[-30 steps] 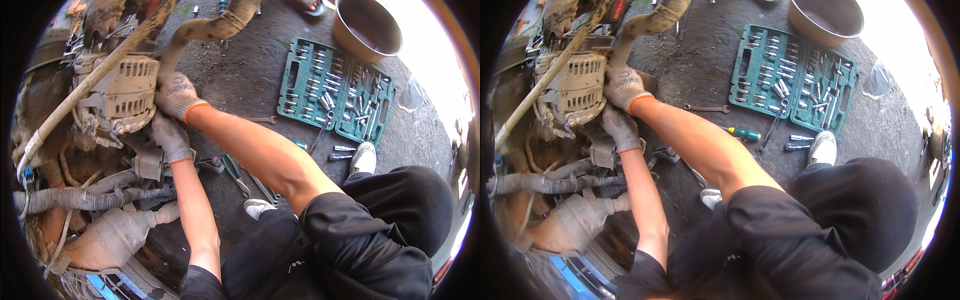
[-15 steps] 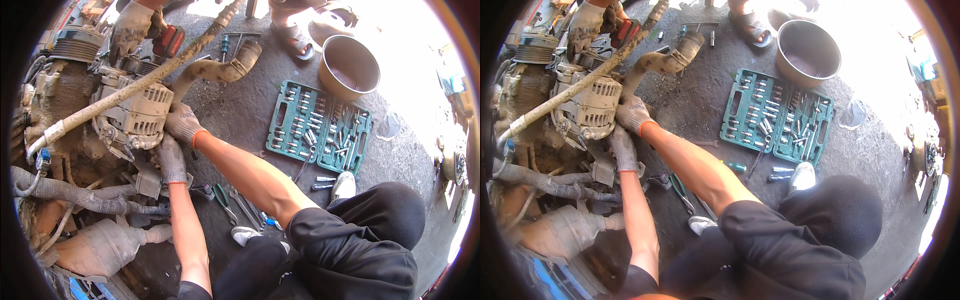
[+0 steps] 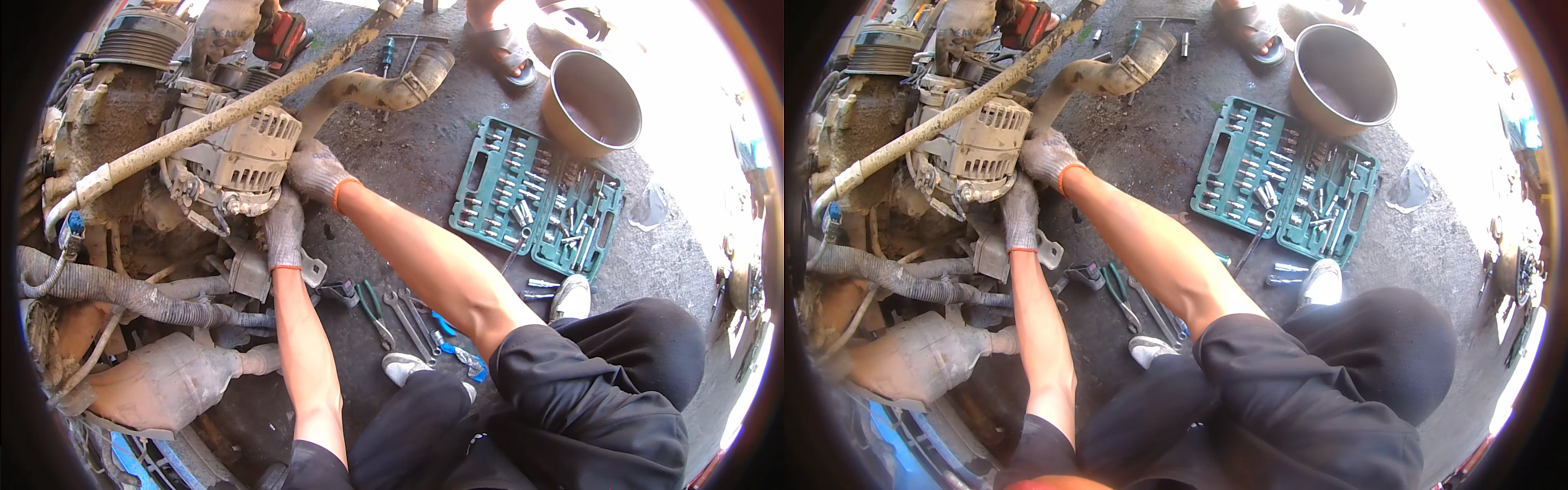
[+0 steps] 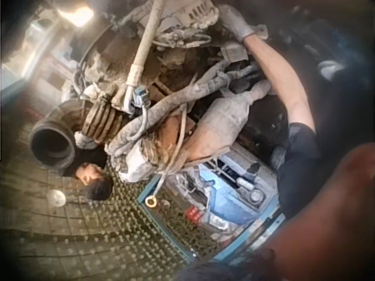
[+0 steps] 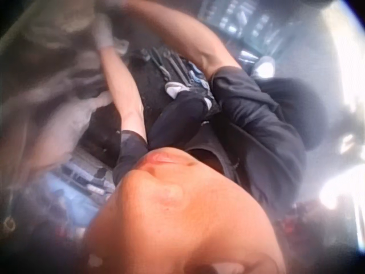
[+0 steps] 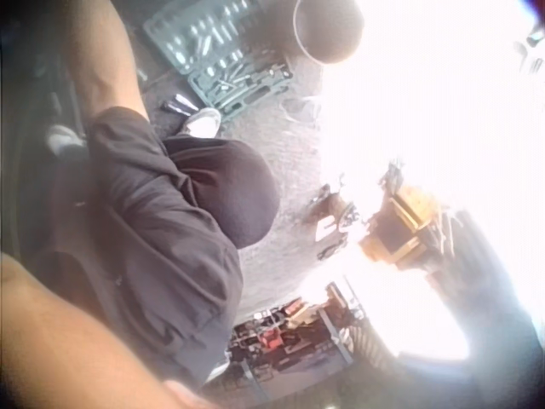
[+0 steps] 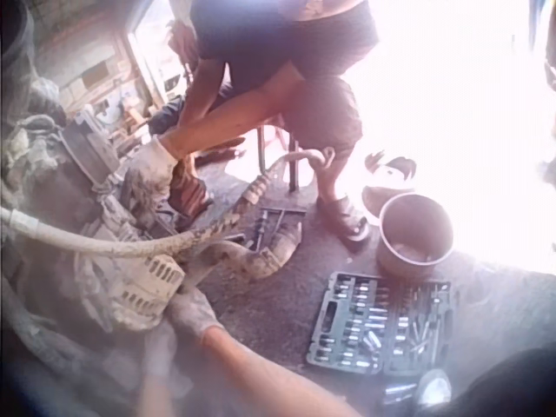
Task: The person retrieves tools from a workbench and moves to a blue car with its hood open. They use a screwdriver and wrench to work on the engine, removing and adjusting components while another person assists nearby.
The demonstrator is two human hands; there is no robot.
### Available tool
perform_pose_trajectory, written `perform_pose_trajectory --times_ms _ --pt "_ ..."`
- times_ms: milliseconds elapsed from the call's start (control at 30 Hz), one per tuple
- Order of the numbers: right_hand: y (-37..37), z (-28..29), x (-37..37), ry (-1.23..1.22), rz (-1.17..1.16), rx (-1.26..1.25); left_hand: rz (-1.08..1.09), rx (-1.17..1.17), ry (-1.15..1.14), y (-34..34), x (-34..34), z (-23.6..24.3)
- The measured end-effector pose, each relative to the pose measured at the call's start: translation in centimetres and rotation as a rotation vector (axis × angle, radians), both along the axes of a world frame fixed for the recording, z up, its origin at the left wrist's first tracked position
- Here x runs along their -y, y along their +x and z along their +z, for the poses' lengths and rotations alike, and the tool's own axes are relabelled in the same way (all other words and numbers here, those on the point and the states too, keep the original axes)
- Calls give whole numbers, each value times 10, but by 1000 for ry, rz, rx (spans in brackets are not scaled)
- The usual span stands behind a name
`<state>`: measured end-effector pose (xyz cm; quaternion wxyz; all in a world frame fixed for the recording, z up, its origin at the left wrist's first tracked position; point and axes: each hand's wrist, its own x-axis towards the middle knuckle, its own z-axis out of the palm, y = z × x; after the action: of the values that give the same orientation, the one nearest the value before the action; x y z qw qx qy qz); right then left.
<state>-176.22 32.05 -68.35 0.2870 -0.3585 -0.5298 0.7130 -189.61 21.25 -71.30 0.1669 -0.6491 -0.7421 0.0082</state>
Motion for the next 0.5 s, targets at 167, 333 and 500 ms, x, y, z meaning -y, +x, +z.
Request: perform_pose_trajectory --times_ms 167,333,500 --pt "-1 -6 -4 -123 51 -93 10 166 41 -9 9 -15" --pt "-4 -9 -12 40 74 53 81 -44 -158 -7 14 -22" --pt "-2 -5 0 238 -35 66 -34 -112 -159 -11 17 -23"
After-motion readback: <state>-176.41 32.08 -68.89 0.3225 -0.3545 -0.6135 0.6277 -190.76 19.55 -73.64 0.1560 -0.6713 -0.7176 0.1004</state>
